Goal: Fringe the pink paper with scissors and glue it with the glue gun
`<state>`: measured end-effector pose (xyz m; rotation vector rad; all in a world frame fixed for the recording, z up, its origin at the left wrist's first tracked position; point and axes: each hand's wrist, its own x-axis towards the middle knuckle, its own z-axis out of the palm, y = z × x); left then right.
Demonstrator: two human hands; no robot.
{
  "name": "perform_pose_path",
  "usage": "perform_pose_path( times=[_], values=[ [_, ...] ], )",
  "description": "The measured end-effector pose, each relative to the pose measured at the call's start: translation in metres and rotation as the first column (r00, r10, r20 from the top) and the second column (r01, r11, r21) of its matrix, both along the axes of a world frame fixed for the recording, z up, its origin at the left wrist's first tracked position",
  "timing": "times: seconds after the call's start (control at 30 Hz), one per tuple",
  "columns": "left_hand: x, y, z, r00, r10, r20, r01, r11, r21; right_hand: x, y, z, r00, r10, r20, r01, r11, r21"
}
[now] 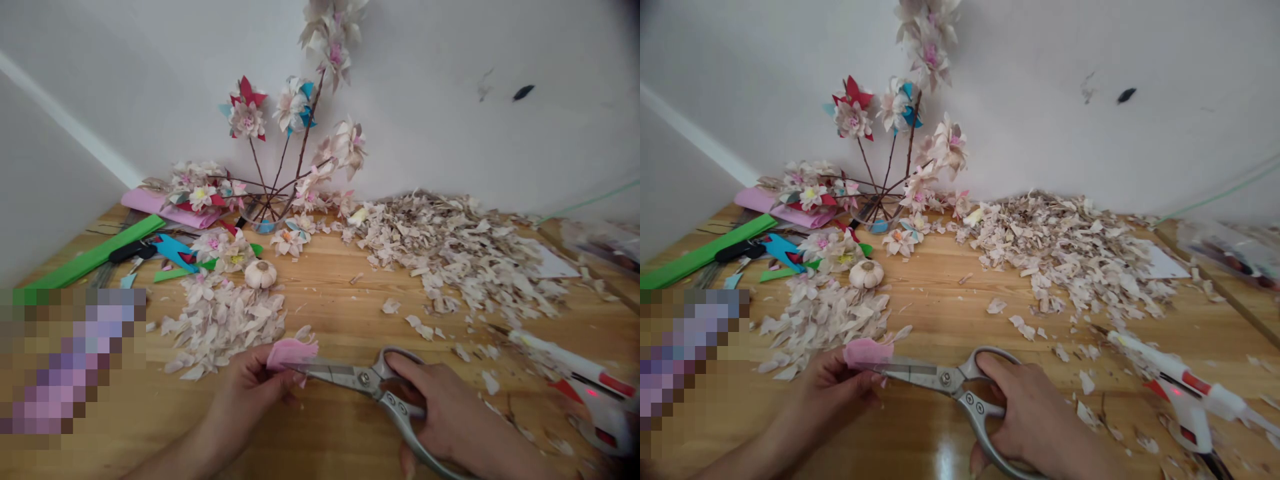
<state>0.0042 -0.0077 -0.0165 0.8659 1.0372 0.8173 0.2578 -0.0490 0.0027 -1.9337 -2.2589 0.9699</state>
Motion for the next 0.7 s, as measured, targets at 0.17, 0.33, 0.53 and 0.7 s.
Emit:
perform_pose_path(
  times=[0.17, 0.33, 0.53, 0.7],
  values=[
    [-0.0009, 0.0001, 0.0002, 0.999, -0.017, -0.031, 0.017, 1.000, 0.015, 0.0009, -0.0012, 0.0018, 1.000, -0.022, 0.004, 0.022, 1.000, 0.014],
    [-0.0025, 0.0013, -0.0001, 0.997, -0.060, -0.056, 0.062, 0.998, 0.032, 0.0018, 0.0000, 0.0001, 0.999, -0.030, 0.021, 0.030, 1.000, 0.009],
    [-0.0033, 0.0015, 0.0006, 0.995, -0.075, -0.057, 0.079, 0.995, 0.054, 0.0013, -0.0003, 0.0013, 0.999, -0.038, 0.009, 0.038, 0.999, 0.018],
    [-0.0026, 0.0009, 0.0016, 0.995, -0.075, -0.061, 0.077, 0.997, 0.029, 0.0004, 0.0010, 0.0031, 0.999, -0.027, 0.030, 0.027, 0.999, 0.022]
  ],
)
